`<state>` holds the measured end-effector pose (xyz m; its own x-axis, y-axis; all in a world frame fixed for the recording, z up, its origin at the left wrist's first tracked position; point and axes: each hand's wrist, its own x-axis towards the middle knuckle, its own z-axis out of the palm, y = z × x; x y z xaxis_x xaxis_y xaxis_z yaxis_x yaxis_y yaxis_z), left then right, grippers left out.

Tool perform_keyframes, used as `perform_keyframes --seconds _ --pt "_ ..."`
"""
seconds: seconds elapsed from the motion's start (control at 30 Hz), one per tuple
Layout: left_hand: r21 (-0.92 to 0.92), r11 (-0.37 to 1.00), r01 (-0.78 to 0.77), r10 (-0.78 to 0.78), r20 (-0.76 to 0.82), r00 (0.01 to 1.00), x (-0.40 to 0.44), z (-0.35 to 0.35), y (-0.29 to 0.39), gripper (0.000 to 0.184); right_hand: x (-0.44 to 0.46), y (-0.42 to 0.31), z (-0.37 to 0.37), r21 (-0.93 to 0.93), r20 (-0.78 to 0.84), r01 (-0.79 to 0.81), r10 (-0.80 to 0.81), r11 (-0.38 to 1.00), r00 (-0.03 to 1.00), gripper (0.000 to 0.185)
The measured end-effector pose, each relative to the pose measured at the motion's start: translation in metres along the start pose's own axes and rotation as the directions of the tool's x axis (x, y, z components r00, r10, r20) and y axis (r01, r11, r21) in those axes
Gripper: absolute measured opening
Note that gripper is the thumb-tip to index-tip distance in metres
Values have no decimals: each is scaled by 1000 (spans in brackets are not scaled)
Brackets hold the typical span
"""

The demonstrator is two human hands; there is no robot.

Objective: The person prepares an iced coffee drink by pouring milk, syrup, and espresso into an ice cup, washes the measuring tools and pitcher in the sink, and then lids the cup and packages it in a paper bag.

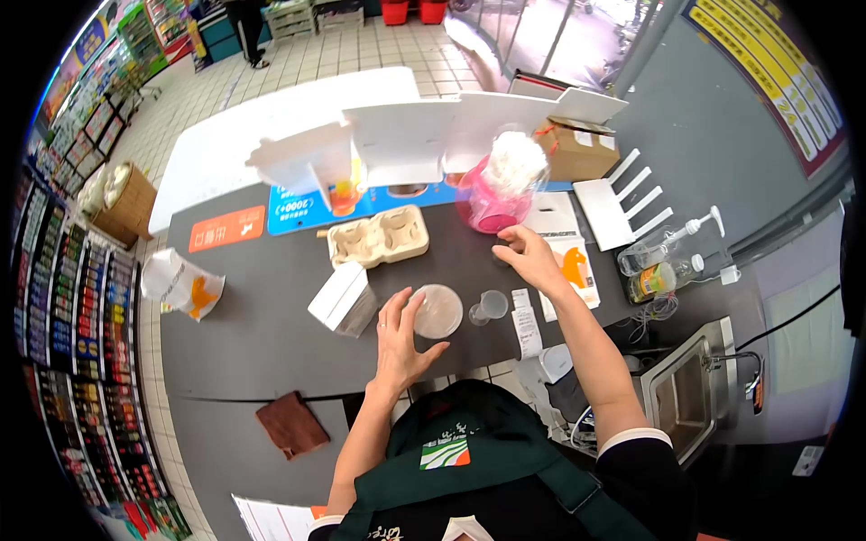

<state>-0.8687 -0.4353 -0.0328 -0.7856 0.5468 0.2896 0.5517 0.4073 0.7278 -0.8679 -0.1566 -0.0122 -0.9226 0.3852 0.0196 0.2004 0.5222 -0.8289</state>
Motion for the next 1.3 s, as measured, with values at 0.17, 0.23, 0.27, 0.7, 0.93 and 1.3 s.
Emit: perform_keyframes --seconds 0.17,0.23,0.27,0.7,0.93,1.3 --pt "207 977 -57 27 145 989 10 21 1 73 18 92 -46 -4 -187 -367 360 930 914 29" --pt "323 946 -36 -26 186 982 5 28 3 68 8 149 -48 140 -207 -485 505 863 838 29" --pt "287 958 -19 -12 107 994 6 31 7 61 0 175 -48 -87 -305 -453 410 887 860 27" --pt "15 993 119 -113 -216 970 -12 105 99 27 -65 247 -55 -414 -251 -94 -14 905 968 32" --pt "-120 986 119 -113 54 992 -26 181 105 30 -59 276 -40 -374 -356 -92 -51 923 933 23" --pt "-330 781 531 -605 -186 775 -27 179 39 45 -38 289 -53 -238 -409 -20 -82 971 909 20"
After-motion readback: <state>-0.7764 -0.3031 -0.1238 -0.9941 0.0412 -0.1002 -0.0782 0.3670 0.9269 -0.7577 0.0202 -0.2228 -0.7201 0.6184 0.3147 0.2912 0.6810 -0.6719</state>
